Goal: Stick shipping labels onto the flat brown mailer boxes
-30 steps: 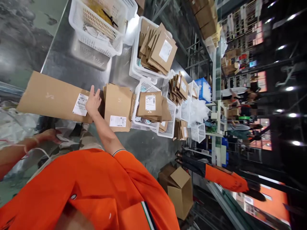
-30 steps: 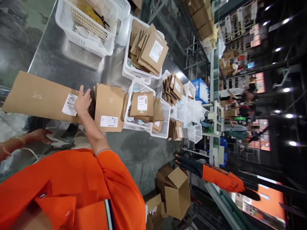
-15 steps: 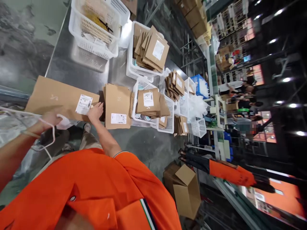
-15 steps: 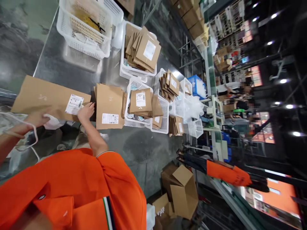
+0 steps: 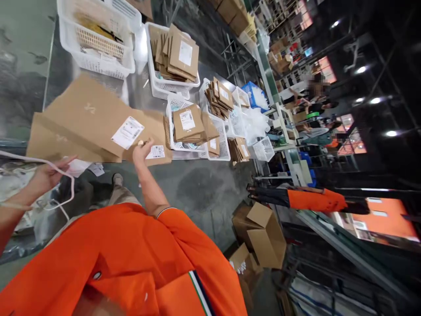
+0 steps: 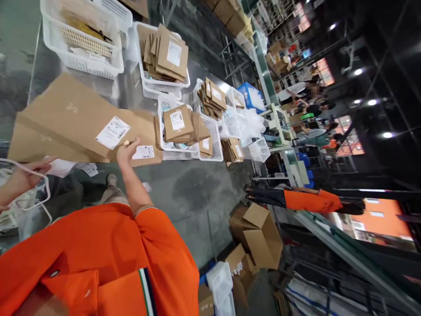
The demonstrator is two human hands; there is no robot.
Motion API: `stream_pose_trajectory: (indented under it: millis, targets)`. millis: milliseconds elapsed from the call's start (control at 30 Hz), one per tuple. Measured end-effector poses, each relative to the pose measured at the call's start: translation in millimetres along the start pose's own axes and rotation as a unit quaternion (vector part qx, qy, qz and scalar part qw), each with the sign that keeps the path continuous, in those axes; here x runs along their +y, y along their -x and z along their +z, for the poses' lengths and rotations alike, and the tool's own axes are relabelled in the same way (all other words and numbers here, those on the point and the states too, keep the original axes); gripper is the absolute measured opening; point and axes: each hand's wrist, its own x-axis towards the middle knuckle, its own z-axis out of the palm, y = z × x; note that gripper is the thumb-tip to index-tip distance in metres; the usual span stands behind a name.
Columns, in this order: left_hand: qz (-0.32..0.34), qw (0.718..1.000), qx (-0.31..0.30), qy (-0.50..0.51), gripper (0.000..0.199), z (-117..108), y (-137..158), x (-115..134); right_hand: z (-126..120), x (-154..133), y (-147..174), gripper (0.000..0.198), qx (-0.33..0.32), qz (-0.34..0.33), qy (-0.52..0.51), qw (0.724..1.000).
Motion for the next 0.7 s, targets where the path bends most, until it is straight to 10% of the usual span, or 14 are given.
stream_pose_trajectory:
  millis: [233,333,467,700]
  targets:
    - [-0.085,0.975,0.050,0.200,0.068,3.2,39.7,52.5,-66.9,48.4,23.5,0.067,0.113,0.025,0.100,0.988]
    - [-0.070,0.954,0.061,0.285,0.073,-1.4,43.7,67.7,-38.2,44.8,55.9,0.051,-0.150,-0.177,0.074,0.970]
    - [-0.090,0.940,0.038,0.326,0.075,-20.9,52.3,74.6,24.5,32.1,83.5,0.049,-0.521,-0.284,-0.058,0.803]
    - [-0.167,0.853,0.099,0.485,0.070,-49.0,66.6,60.0,56.3,38.9,100.6,0.037,-0.625,-0.147,-0.139,0.754]
